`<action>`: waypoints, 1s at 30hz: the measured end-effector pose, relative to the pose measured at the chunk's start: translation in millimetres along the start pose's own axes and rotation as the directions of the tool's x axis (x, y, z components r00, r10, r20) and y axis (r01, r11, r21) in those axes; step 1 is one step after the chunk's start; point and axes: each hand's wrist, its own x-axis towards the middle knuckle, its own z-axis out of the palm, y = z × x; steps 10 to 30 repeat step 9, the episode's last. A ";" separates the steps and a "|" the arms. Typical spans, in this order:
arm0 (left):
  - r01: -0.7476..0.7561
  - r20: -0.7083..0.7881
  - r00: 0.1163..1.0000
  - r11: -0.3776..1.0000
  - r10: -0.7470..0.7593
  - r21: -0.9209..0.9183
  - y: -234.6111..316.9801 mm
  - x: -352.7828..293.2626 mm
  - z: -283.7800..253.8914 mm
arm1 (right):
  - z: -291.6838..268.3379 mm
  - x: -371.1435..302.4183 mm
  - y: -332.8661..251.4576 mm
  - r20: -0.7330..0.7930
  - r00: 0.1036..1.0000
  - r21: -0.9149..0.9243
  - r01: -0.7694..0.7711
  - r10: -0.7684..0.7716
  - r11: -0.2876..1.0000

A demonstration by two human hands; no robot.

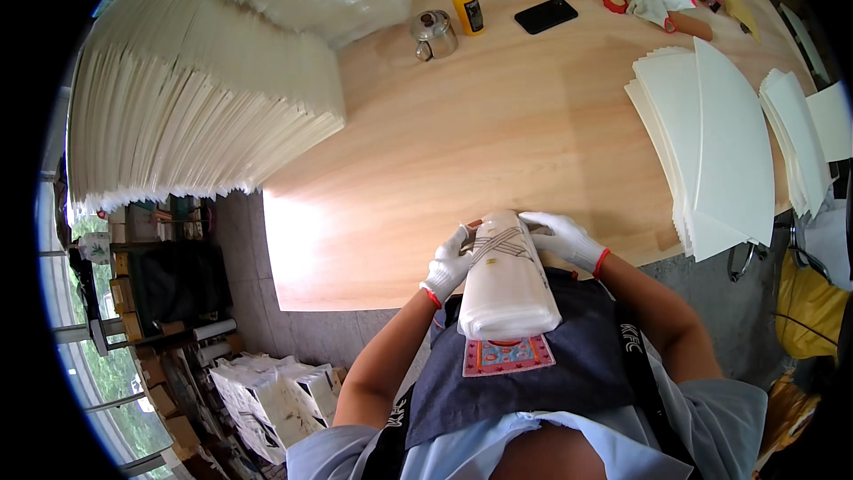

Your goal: The person repeatedly picks up stacks of white paper and inserts them into clear plastic packaging bags. They work at a wooden table in a warehouse environment, handling the paper and bags by hand. The process involves opening the bags, sliding the paper inside, and stacking the finished packages.

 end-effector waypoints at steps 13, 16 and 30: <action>-0.096 0.004 0.995 0.989 0.096 0.113 -25.6 8.3 -10.9 | 11.4 13.7 14.3 -0.179 0.983 0.070 -0.022 0.034 0.997; -0.096 0.004 0.995 0.989 0.096 0.113 -25.6 8.3 -10.9 | 11.4 13.7 14.3 -0.179 0.983 0.070 -0.022 0.034 0.997; -0.096 0.004 0.995 0.989 0.096 0.113 -25.6 8.3 -10.9 | 11.4 13.7 14.3 -0.179 0.983 0.070 -0.022 0.034 0.997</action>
